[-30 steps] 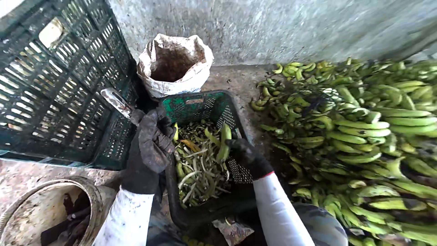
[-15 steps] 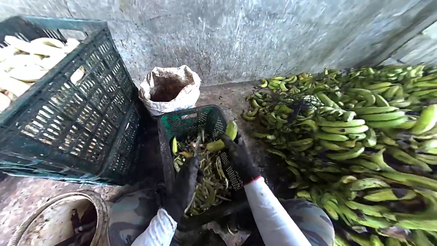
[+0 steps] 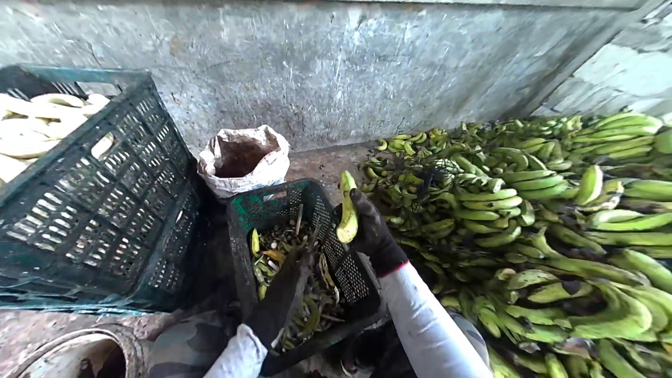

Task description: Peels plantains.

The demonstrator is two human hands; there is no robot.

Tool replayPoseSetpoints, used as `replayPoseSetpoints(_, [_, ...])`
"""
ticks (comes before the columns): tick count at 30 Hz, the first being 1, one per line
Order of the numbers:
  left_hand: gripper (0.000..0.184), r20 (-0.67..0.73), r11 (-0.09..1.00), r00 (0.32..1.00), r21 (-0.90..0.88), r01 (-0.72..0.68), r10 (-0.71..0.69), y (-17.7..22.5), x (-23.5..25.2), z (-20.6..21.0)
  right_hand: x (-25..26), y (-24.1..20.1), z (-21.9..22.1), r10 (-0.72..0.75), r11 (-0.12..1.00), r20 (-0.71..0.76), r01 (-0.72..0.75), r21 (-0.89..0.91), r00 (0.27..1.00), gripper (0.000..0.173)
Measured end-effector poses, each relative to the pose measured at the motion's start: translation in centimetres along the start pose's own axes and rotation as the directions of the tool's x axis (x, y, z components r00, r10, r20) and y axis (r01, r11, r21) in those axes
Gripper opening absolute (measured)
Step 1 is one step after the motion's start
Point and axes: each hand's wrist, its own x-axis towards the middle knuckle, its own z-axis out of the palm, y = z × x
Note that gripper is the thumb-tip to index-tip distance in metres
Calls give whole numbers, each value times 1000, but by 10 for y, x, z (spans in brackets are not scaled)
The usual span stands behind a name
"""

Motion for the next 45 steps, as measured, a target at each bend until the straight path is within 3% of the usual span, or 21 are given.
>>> replayPoseSetpoints(2, [48, 81, 957, 986, 242, -162, 147, 26, -3, -18, 1, 2, -7, 31, 999, 14, -31, -13, 999, 45])
replayPoseSetpoints(4, [57, 163, 822, 959, 495, -282, 231, 44, -2, -29, 1, 8, -8, 48, 999, 6, -48, 2, 999, 46])
replayPoseSetpoints(7, [57, 218, 653, 948, 687, -319, 233, 51, 8, -29, -3, 18, -2, 79, 993, -4, -78, 84, 997, 48])
replayPoseSetpoints(10, [54, 156, 592, 948, 749, -297, 278, 45, 22, -29, -7, 34, 6, 114, 985, -34, -108, 137, 993, 46])
replayPoseSetpoints(13, [49, -34, 526, 912, 825, -205, 409, 38, 39, -36, -15, 50, 20, 77, 981, 3, -77, 179, 997, 39])
replayPoseSetpoints(16, [50, -261, 671, 886, 738, -73, 384, 39, 57, -57, -30, 60, 28, 29, 969, 60, -43, 243, 998, 34])
replayPoseSetpoints(18, [57, -337, 795, 870, 599, -97, 361, 43, 60, -76, -34, 64, 18, -2, 974, 73, -15, 227, 997, 38])
replayPoseSetpoints(19, [58, -307, 816, 877, 559, -149, 370, 45, 55, -80, -33, 64, 13, -10, 980, 34, 3, 199, 999, 42])
replayPoseSetpoints(22, [49, -9, 810, 931, 496, -313, 365, 41, 35, -66, -23, 53, 1, -90, 996, -108, 87, -34, 990, 45])
replayPoseSetpoints(24, [49, 176, 812, 927, 447, -375, 332, 33, 24, -46, -14, 49, -6, -186, 964, -192, 141, -227, 964, 50])
replayPoseSetpoints(26, [56, 239, 780, 913, 476, -406, 330, 28, 15, -34, -10, 48, -9, -215, 937, -224, 135, -323, 951, 50])
replayPoseSetpoints(28, [56, 225, 728, 914, 553, -406, 338, 27, 19, -32, -15, 50, -4, -181, 962, -165, 140, -236, 970, 39])
replayPoseSetpoints(31, [48, 2, 617, 882, 713, -331, 471, 23, 44, -46, -29, 61, 16, -49, 994, 73, 42, 97, 996, 22])
replayPoseSetpoints(33, [50, -176, 679, 877, 706, -203, 446, 27, 57, -62, -38, 66, 25, 9, 988, 151, -32, 151, 989, 25])
replayPoseSetpoints(35, [59, -257, 776, 886, 610, -162, 387, 35, 55, -71, -37, 69, 25, -23, 991, 106, 9, 136, 994, 31])
replayPoseSetpoints(37, [59, -177, 815, 907, 528, -240, 382, 36, 39, -65, -27, 69, 15, -141, 990, -22, 142, 8, 990, 48])
replayPoseSetpoints(39, [55, -20, 807, 915, 478, -345, 403, 26, 25, -51, -13, 60, 11, -292, 946, -199, 252, -204, 935, 51])
replayPoseSetpoints(42, [63, 129, 740, 891, 513, -436, 435, 14, 9, -30, -5, 39, 15, -365, 900, -416, 201, -387, 833, 45])
replayPoseSetpoints(44, [61, 114, 696, 886, 576, -428, 450, 13, 12, -26, -8, 34, 17, -277, 938, -367, 166, -306, 888, 42])
replayPoseSetpoints(45, [59, 80, 681, 884, 607, -410, 461, 14, 19, -28, -10, 37, 14, -199, 968, -242, 152, -201, 950, 37])
